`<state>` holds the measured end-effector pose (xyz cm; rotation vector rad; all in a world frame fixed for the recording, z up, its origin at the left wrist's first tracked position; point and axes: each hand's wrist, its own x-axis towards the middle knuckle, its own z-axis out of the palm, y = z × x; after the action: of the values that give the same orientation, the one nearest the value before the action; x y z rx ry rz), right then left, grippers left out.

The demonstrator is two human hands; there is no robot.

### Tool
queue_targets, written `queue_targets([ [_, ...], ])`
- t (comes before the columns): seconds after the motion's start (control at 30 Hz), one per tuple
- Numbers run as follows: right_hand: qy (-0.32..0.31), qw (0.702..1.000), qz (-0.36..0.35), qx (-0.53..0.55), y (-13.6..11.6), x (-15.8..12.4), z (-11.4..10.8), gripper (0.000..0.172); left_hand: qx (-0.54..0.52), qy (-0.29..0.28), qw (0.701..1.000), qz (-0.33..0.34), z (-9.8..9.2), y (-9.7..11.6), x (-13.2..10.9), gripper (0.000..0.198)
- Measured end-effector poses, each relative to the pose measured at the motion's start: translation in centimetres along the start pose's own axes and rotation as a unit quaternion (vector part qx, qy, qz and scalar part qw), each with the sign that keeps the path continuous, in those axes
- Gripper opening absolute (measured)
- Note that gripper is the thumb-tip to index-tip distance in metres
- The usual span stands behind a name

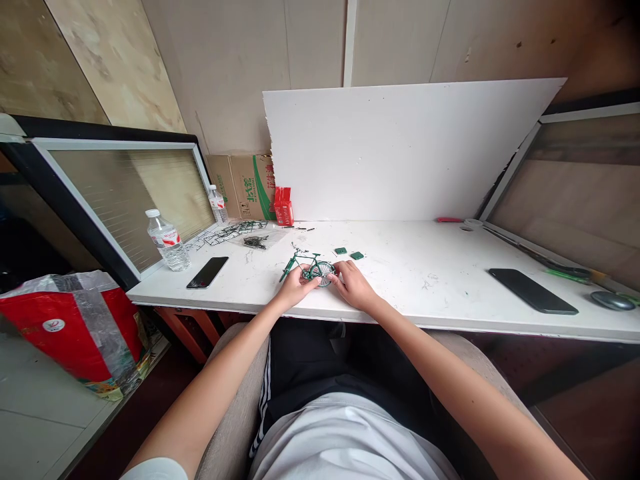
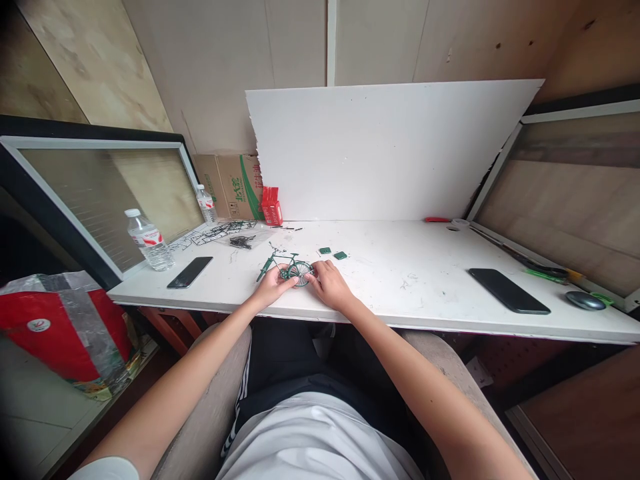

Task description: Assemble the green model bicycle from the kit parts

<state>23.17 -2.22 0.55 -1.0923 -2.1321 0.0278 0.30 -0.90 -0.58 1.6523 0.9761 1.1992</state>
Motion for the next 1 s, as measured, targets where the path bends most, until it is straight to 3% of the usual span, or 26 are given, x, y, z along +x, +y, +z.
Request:
queue_targets([
  [0.3, 0.000, 1.000, -0.002, 0.001, 0.0, 0.0, 0.1, 0.035, 0.010, 0.001, 1.000, 0.012, -0.2, -0.5, 0.1, 0.043],
  [0.5, 0.033, 0.999, 0.001, -0.041, 0.3, 0.0, 0.3, 0.029, 0.064, 0.014, 0.998, 0.008, 0.3, 0.5, -0.8, 0.051],
  [0.67, 0.047, 0.998, -0.007, -0.042, 0.6, 0.0, 0.4, 0.023, 0.088, -0.012, 0.996, -0.002, 0.5, 1.1, -1.6, 0.057],
  [1.0, 0.052, 0.998, 0.000, -0.028, 0.7, -0.1, 0.4, 0.021, 0.128, -0.064, 0.990, 0.015, 0.4, 0.9, -1.5, 0.052],
])
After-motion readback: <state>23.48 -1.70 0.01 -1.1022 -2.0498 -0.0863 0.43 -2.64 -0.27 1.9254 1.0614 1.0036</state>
